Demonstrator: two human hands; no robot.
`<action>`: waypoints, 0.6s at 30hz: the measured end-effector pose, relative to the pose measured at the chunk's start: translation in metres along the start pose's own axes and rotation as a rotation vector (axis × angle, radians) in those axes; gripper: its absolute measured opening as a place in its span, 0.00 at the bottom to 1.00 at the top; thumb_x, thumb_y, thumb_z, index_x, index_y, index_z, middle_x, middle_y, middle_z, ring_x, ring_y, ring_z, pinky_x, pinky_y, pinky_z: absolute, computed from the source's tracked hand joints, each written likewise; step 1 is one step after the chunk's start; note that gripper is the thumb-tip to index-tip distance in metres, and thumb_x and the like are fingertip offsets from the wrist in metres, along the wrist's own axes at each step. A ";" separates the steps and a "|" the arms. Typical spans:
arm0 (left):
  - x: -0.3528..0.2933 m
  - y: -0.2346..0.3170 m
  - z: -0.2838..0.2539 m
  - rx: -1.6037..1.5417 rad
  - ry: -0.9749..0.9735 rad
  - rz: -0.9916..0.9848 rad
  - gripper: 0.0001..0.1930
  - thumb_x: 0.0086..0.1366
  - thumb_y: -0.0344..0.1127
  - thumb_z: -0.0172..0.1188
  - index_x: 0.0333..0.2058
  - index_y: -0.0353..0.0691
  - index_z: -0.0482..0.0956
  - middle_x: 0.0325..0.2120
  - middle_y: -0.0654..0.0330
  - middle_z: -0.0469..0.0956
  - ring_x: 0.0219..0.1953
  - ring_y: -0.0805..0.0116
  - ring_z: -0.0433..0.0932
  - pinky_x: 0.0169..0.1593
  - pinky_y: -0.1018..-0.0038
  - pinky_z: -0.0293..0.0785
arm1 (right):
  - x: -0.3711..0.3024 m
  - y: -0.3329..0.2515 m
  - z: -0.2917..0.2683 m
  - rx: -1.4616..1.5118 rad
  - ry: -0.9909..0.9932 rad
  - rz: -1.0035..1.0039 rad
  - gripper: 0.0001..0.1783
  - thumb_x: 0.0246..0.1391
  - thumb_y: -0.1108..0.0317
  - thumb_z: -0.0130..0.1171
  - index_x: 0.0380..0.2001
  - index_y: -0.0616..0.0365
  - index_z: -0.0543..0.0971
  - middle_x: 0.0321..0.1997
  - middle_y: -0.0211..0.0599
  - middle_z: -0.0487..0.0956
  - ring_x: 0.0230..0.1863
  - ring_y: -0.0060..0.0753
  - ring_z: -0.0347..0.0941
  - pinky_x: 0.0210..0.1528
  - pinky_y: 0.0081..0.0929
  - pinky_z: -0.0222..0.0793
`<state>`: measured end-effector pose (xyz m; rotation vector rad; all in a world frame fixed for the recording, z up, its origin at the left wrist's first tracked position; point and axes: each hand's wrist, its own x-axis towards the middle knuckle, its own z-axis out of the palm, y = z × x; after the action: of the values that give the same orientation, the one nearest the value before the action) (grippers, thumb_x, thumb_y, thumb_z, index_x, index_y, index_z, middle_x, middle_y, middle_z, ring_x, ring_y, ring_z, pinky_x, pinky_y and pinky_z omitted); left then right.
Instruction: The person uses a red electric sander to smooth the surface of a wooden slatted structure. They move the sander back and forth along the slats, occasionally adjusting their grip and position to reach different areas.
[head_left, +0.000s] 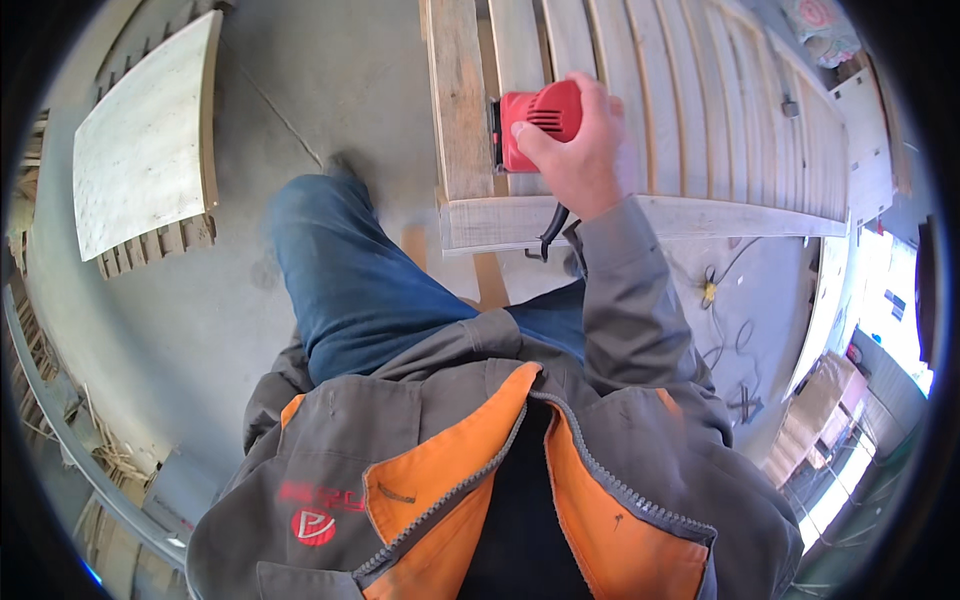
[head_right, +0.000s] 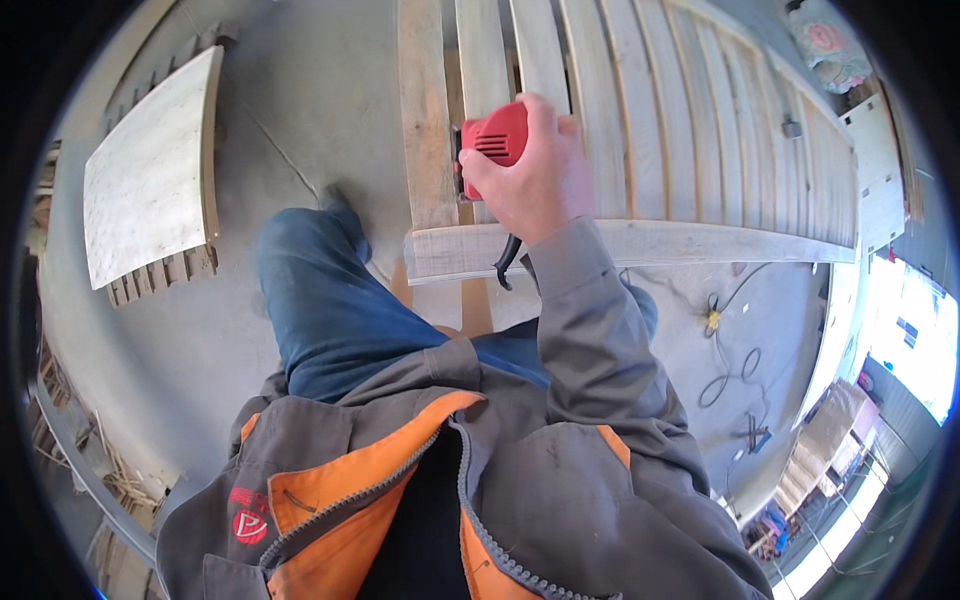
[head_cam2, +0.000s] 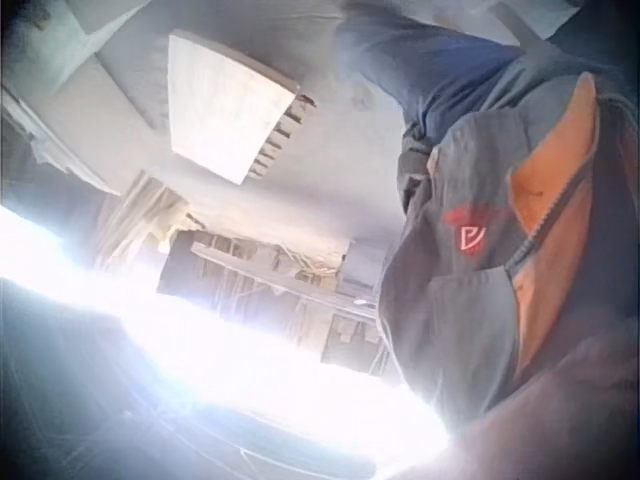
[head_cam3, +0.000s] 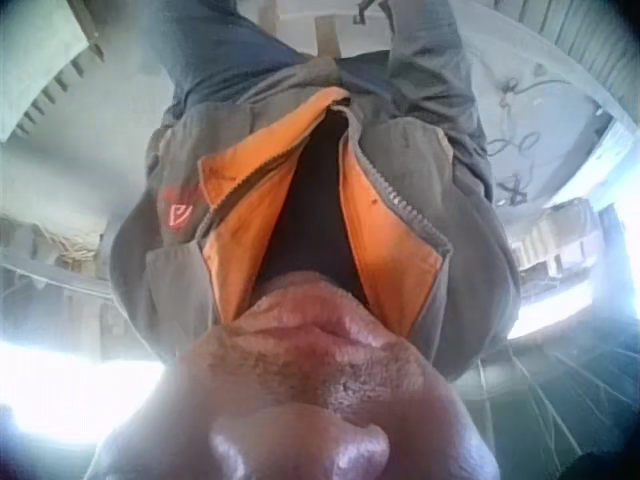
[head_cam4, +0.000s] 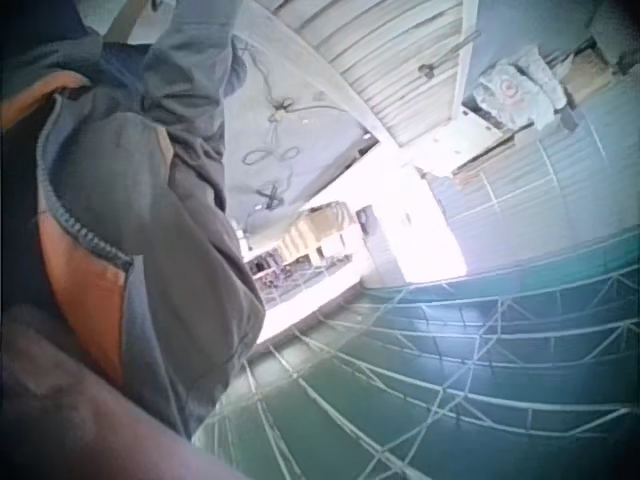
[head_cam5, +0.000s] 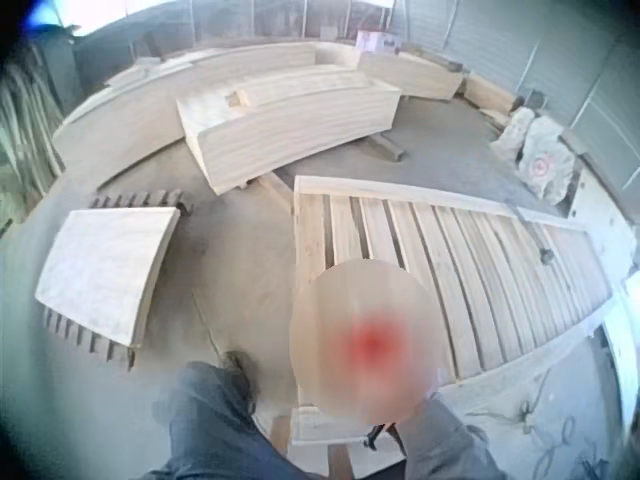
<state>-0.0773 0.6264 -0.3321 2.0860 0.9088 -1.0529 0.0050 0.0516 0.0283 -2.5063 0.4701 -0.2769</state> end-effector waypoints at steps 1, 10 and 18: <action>0.011 0.020 -0.017 -0.150 0.028 0.035 0.19 0.73 0.43 0.63 0.53 0.34 0.83 0.42 0.54 0.86 0.40 0.64 0.84 0.42 0.70 0.81 | 0.005 0.007 -0.003 -0.004 0.014 0.004 0.46 0.48 0.49 0.77 0.67 0.53 0.70 0.57 0.54 0.77 0.53 0.58 0.82 0.54 0.49 0.80; -0.266 0.334 -0.063 -0.573 0.002 1.207 0.19 0.74 0.36 0.65 0.58 0.33 0.81 0.46 0.58 0.84 0.49 0.70 0.82 0.53 0.74 0.79 | -0.015 -0.030 -0.025 -0.110 -0.177 0.116 0.46 0.52 0.44 0.71 0.70 0.52 0.68 0.65 0.51 0.74 0.60 0.53 0.80 0.61 0.43 0.79; -0.402 0.438 0.092 0.086 -0.074 1.699 0.22 0.69 0.46 0.68 0.58 0.43 0.84 0.61 0.51 0.78 0.62 0.53 0.78 0.65 0.61 0.74 | -0.015 -0.002 -0.009 -0.173 -0.201 0.078 0.40 0.56 0.47 0.70 0.68 0.48 0.70 0.69 0.46 0.73 0.63 0.49 0.80 0.63 0.43 0.79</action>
<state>0.0537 0.1883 0.0586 1.8936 -0.9528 -0.1648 -0.0109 0.0547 0.0357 -2.6400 0.5268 0.0486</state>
